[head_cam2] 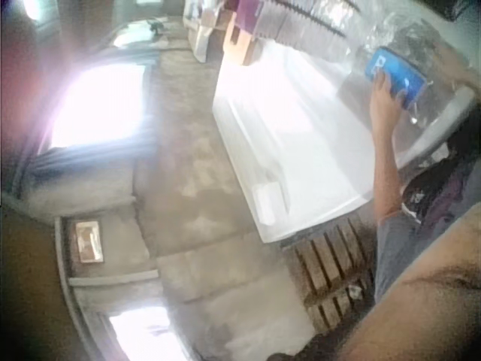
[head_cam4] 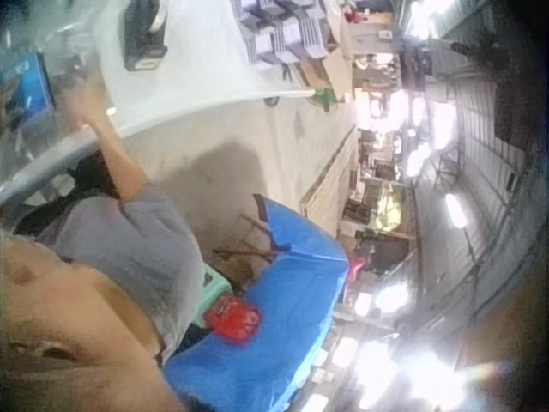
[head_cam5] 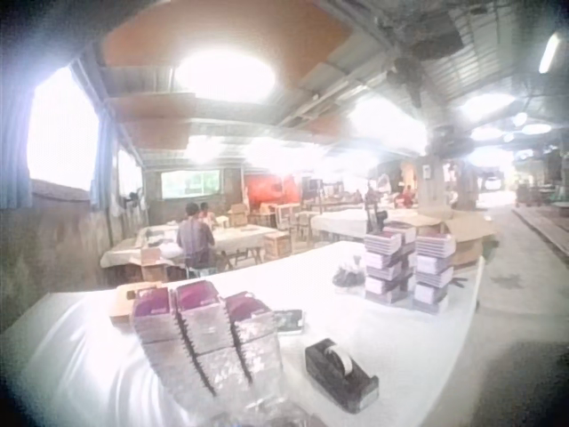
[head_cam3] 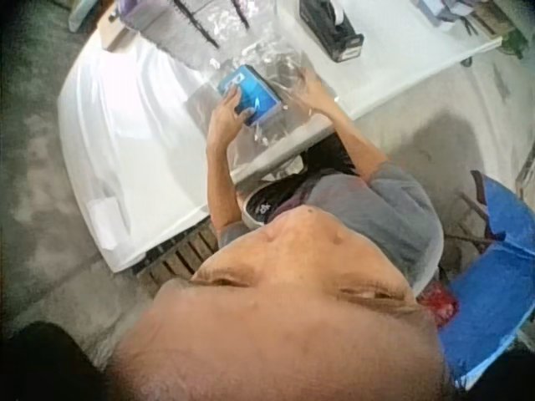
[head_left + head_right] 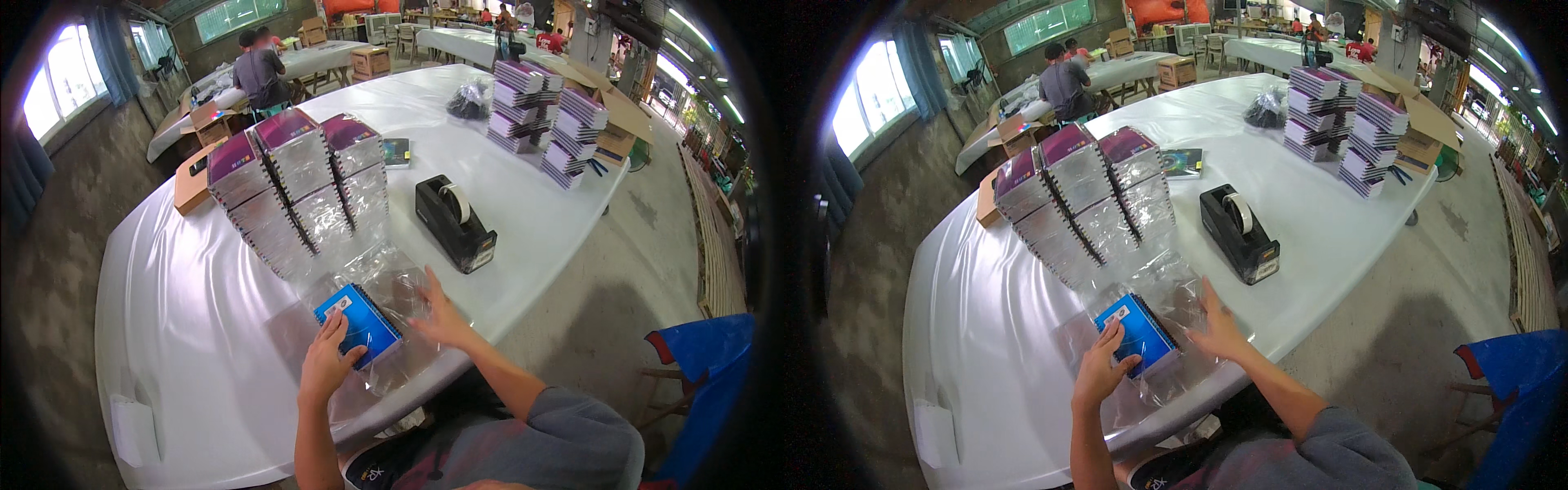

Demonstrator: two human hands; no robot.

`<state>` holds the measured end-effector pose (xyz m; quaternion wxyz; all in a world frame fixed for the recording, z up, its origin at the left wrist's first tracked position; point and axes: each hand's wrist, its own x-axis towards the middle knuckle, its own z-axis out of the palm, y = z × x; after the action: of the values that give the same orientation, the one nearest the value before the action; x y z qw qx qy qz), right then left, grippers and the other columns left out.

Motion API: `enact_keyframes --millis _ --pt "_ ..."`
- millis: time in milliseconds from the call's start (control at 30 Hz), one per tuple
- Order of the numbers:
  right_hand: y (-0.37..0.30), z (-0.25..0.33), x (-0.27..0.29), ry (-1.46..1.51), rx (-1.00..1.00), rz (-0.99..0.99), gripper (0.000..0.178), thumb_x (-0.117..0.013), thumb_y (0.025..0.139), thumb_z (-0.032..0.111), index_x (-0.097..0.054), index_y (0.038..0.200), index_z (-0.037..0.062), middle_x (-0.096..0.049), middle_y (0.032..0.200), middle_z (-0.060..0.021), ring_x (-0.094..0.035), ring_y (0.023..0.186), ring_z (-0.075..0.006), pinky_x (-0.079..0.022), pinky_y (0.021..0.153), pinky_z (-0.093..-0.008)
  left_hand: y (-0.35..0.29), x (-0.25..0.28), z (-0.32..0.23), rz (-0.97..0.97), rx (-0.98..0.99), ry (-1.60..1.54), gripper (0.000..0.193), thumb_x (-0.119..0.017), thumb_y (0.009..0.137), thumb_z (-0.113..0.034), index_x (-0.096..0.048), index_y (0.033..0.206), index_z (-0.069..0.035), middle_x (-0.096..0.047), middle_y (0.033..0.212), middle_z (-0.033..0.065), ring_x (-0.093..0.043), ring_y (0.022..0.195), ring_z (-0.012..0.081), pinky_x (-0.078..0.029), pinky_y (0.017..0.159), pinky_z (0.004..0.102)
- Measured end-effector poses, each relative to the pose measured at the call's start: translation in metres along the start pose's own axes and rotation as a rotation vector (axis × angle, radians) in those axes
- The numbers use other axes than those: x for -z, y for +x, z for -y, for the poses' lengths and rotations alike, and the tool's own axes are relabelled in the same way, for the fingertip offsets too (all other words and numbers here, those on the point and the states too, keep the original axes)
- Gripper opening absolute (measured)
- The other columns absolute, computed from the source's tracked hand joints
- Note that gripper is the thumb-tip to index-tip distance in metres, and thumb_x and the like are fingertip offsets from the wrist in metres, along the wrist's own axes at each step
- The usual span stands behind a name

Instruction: The person wraps spiral-bound notebooks in clear plastic bags and seals them with tape. They handle the notebooks one at a time, place them in bags, and use a tape dispenser to seal the packages before stacking them on the table.

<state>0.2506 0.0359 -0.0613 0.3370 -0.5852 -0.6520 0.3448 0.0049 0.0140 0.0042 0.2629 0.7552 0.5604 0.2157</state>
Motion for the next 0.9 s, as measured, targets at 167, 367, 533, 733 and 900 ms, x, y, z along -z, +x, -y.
enact_keyframes --millis 167,367,533,733,900 --pt "0.048 0.018 0.02 0.289 -0.101 0.0 0.101 -0.077 0.072 0.021 -0.01 0.146 0.0024 -0.054 0.117 -0.0236 -0.062 0.09 -0.0304 -0.051 0.077 -0.0369 0.002 0.002 -0.003 0.023 0.023 -0.019 0.066 -0.072 0.076 -0.029 -0.047 0.129 0.002 -0.039 0.142 0.0166 -0.036 0.132 0.0308 -0.031 0.108 0.038" --pt "0.046 0.043 -0.007 0.886 -0.183 0.382 0.094 -0.068 0.076 0.0 -0.007 0.148 0.0083 -0.051 0.088 -0.007 -0.05 0.061 -0.0134 -0.044 0.055 -0.026 0.003 0.005 -0.017 -0.012 0.032 -0.045 0.075 -0.076 0.071 -0.022 -0.042 0.136 -0.009 -0.046 0.133 0.0166 -0.046 0.122 0.034 -0.039 0.101 0.0408" --pt "0.032 0.091 -0.034 0.377 0.203 0.383 0.102 -0.061 0.07 -0.006 0.002 0.147 0.0147 -0.05 0.098 -0.0103 -0.055 0.077 -0.017 -0.047 0.065 -0.0274 0.023 0.001 -0.01 0.046 -0.068 0.111 0.085 -0.077 0.062 -0.013 -0.039 0.138 -0.017 -0.053 0.117 0.0183 -0.051 0.109 0.0382 -0.042 0.093 0.0434" --pt "0.019 0.069 -0.042 0.797 0.231 0.269 0.1 -0.059 0.068 -0.009 0.001 0.144 0.0167 -0.04 0.087 -0.0041 -0.047 0.073 -0.0127 -0.043 0.063 -0.024 0.033 0.001 -0.011 0.118 -0.014 0.152 0.078 -0.076 0.06 -0.009 -0.046 0.131 -0.015 -0.054 0.108 0.0182 -0.052 0.102 0.0384 -0.044 0.089 0.042" --pt "0.019 0.055 -0.051 1.122 0.22 0.182 0.072 -0.055 0.069 -0.01 -0.022 0.129 0.0145 -0.04 0.083 -0.0038 -0.048 0.072 -0.0133 -0.043 0.061 -0.0246 0.024 0.007 -0.02 0.154 -0.01 0.057 0.066 -0.075 0.063 -0.008 -0.053 0.125 -0.019 -0.053 0.109 0.0186 -0.053 0.103 0.0375 -0.043 0.091 0.0413"
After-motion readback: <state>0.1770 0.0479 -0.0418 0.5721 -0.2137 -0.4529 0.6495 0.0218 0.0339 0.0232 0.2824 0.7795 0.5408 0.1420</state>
